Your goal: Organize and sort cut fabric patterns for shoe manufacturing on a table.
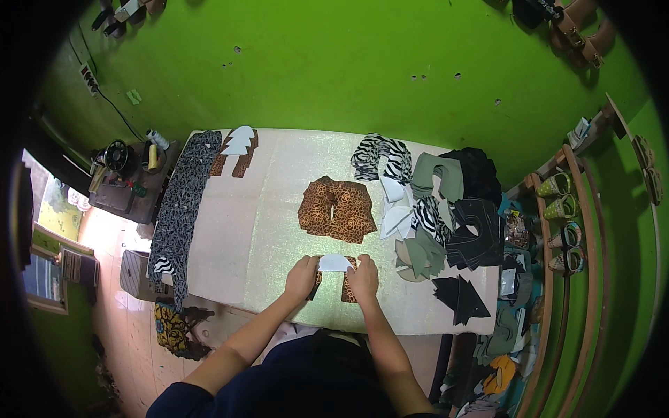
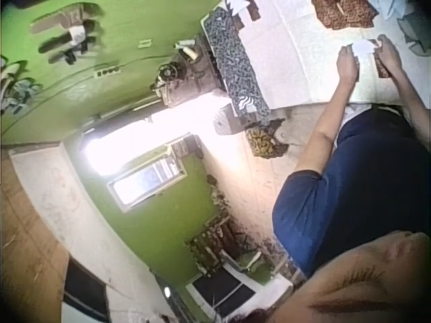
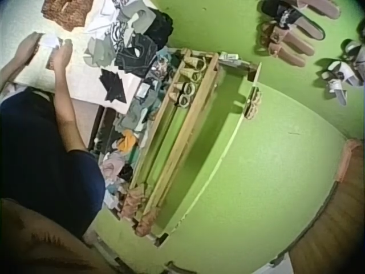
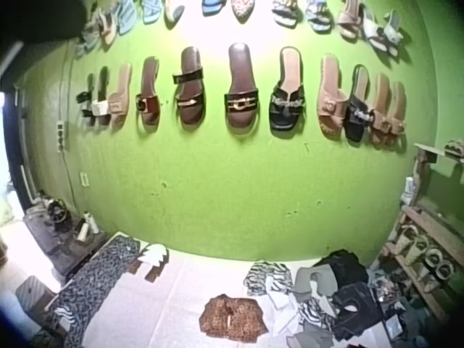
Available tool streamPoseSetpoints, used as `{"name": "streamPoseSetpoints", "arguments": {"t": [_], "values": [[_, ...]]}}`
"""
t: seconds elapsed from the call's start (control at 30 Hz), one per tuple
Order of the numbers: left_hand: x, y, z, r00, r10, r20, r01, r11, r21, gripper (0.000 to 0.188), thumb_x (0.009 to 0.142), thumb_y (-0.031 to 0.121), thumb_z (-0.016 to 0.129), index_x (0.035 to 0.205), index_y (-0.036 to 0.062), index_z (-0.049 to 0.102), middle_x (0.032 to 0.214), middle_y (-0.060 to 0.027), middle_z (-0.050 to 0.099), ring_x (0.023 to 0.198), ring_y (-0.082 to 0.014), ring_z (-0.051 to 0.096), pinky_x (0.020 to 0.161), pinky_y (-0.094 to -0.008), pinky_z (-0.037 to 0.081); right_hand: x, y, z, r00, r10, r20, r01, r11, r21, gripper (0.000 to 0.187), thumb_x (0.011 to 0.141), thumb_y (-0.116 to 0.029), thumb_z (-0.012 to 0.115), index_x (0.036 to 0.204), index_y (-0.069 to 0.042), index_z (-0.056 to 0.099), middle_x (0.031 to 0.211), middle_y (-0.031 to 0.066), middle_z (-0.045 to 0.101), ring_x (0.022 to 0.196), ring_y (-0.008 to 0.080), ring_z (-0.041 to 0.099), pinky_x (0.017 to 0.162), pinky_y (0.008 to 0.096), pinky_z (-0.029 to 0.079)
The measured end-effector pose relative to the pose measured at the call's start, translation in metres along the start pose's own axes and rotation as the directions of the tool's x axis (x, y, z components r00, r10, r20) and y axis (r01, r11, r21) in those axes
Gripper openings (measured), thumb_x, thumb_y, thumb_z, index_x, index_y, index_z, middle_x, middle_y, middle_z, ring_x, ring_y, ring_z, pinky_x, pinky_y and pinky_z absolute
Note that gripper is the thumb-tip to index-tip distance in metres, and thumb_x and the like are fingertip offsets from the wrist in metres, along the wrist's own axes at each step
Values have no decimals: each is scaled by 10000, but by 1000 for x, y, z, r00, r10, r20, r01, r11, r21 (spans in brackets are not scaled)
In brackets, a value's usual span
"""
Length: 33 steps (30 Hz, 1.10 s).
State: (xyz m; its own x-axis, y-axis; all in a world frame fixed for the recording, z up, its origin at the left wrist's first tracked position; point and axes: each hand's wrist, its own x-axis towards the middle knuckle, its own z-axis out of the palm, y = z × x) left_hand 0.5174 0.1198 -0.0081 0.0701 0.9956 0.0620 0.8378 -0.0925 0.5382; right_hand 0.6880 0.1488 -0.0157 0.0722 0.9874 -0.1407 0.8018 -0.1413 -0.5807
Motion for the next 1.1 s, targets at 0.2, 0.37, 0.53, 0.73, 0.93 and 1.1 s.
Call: {"name": "streamPoseSetpoints", "arguments": {"t": [0.2, 0.37, 0.53, 0.73, 0.93, 1.1], "values": [[-6, 0, -1, 998, -41, -38, 41, 999, -9, 278, 763, 46, 510, 1039, 23, 528, 863, -151, 533, 831, -306, 555, 695, -387, 477, -3, -4, -3, 1000, 7, -14, -7, 1000, 5, 377, 716, -178, 697, 1003, -17, 512, 976, 176, 524, 915, 333, 529, 781, 393, 433], [-6, -8, 1, 997, -39, -66, 28, 988, -154, 252, 791, 27, 479, 1035, 1, 539, 895, -180, 542, 845, -343, 541, 756, -410, 452, -5, -4, -4, 1000, 13, 1, -13, 1000, 9, 371, 726, -192, 689, 1003, -18, 515, 977, 170, 527, 915, 335, 526, 787, 392, 432], [-6, 0, 1, 984, -141, -106, 121, 977, -178, 256, 772, 1, 487, 1023, -25, 532, 887, -201, 539, 872, -363, 522, 778, -416, 437, -5, 2, -1, 999, -45, -9, 45, 999, 5, 342, 726, -192, 687, 978, -18, 534, 964, 163, 535, 920, 330, 525, 791, 391, 432], [-1, 11, 4, 971, -233, -62, 235, 972, 28, 237, 725, -3, 538, 952, -69, 527, 873, -208, 542, 850, -350, 511, 748, -398, 443, -4, -3, 0, 1000, -26, -6, 25, 992, -121, 267, 734, -209, 676, 905, -21, 591, 923, 156, 557, 917, 325, 514, 781, 391, 434], [3, -2, 5, 971, -240, -21, 241, 969, 46, 182, 713, 57, 585, 874, -26, 578, 828, -179, 549, 821, -329, 519, 738, -386, 446, -8, -3, -1, 999, -24, 21, 27, 990, -140, 228, 759, -215, 650, 898, -39, 608, 913, 127, 574, 907, 310, 510, 805, 397, 414], [-6, -4, 3, 985, -155, -72, 153, 988, -28, 125, 722, 90, 605, 824, 17, 612, 831, -154, 555, 825, -309, 522, 744, -384, 443, -13, 14, 3, 987, -140, -81, 144, 989, 36, 213, 779, -206, 634, 806, -11, 551, 813, 143, 560, 821, 313, 507, 716, 402, 405]]}}
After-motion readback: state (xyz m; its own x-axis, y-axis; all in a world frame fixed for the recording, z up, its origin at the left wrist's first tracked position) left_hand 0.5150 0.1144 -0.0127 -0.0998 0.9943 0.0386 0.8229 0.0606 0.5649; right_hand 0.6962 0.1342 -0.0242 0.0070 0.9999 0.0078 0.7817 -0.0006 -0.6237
